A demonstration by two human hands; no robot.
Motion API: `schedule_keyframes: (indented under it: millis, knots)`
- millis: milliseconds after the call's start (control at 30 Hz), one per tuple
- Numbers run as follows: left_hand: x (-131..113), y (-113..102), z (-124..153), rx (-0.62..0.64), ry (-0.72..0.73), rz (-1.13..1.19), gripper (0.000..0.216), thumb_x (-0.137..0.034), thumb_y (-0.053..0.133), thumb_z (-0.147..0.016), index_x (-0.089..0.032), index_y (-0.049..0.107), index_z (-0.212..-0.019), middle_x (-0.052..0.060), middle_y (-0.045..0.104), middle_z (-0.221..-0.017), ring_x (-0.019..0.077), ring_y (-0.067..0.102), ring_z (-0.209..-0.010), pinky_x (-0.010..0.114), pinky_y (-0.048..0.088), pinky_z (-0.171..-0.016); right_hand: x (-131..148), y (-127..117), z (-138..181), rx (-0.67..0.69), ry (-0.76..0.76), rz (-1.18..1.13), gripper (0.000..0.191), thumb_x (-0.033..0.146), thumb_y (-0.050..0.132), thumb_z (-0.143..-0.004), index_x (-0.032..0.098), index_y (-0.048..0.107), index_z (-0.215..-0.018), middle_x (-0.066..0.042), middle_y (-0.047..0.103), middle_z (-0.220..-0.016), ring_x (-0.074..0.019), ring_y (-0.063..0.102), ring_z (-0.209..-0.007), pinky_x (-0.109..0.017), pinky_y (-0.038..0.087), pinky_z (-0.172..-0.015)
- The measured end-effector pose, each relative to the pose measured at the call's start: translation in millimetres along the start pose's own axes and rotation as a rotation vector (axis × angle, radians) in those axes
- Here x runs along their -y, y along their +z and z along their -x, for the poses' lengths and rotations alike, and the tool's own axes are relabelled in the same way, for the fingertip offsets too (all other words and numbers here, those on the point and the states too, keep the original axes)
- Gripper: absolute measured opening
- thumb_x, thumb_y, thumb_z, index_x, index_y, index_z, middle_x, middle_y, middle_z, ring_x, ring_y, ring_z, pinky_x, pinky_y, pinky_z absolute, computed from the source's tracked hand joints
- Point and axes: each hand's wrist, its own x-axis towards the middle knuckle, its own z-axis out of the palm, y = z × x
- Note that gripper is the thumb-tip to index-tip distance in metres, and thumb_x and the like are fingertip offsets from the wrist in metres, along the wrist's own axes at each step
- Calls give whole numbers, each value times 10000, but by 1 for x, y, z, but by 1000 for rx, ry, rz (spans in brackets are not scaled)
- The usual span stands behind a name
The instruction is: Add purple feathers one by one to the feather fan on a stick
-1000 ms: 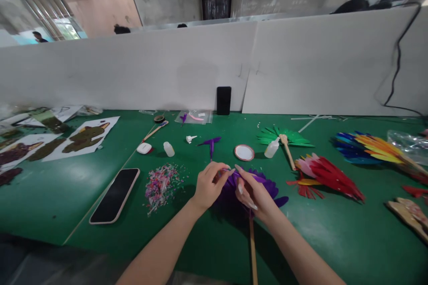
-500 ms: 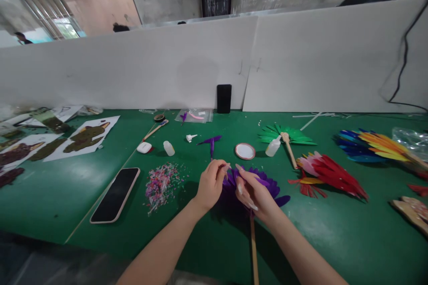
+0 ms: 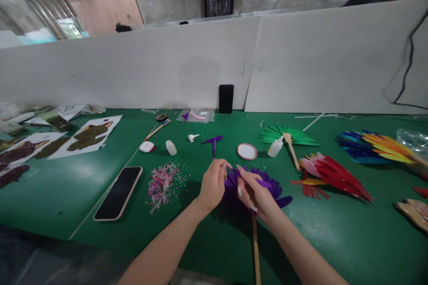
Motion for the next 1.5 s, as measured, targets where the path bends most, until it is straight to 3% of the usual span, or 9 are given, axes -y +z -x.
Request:
schedule_keyframes:
  millis: [167, 367, 567, 800, 1167, 1500]
  knots:
    - [0, -1, 0, 3, 5, 39, 293, -291, 283, -998, -194, 553, -938, 10, 558, -746, 120, 541, -620, 246, 455, -626, 0, 0, 0, -72, -30, 52, 494, 553, 619, -794, 167, 559, -492, 49, 432, -293, -45, 311, -213, -169, 187, -251]
    - [-1, -1, -3, 11, 10, 42, 151, -318, 476, -937, -189, 554, -932, 28, 614, -843, 139, 596, -718, 254, 474, -679, 0, -4, 0, -170, -97, 174, 511, 577, 591, -813, 162, 579, -515, 48, 438, -321, -41, 352, -247, -152, 239, -278]
    - [-4, -1, -3, -1, -40, 61, 152, -278, 438, -946, -186, 552, -907, 8, 603, -735, 131, 582, -653, 246, 456, -644, 6, 0, 2, -206, -163, 354, 544, 632, 546, -809, 169, 569, -525, 38, 442, -317, -58, 371, -260, -170, 274, -302]
    - [-8, 0, -4, -5, -123, 133, 235, -310, 393, -960, -180, 583, -912, 4, 613, -697, 125, 575, -625, 244, 456, -652, 8, 4, 6, -247, -228, 437, 510, 594, 548, -830, 170, 564, -546, 43, 454, -350, -58, 395, -287, -169, 310, -323]
    - [-8, -2, -4, 14, -253, 274, 286, -426, 445, -926, -186, 600, -924, 2, 594, -719, 90, 485, -518, 214, 394, -525, 10, 5, 10, -273, -242, 475, 524, 606, 525, -838, 179, 566, -536, 38, 455, -348, -68, 399, -287, -186, 315, -324]
    - [-15, -12, -19, 247, -370, 479, 367, -495, 702, -715, -164, 545, -698, -69, 461, -516, 61, 382, -434, 199, 302, -443, 13, -8, 1, -228, -160, 355, 562, 638, 537, -797, 196, 519, -450, 38, 397, -275, -64, 325, -238, -203, 247, -302]
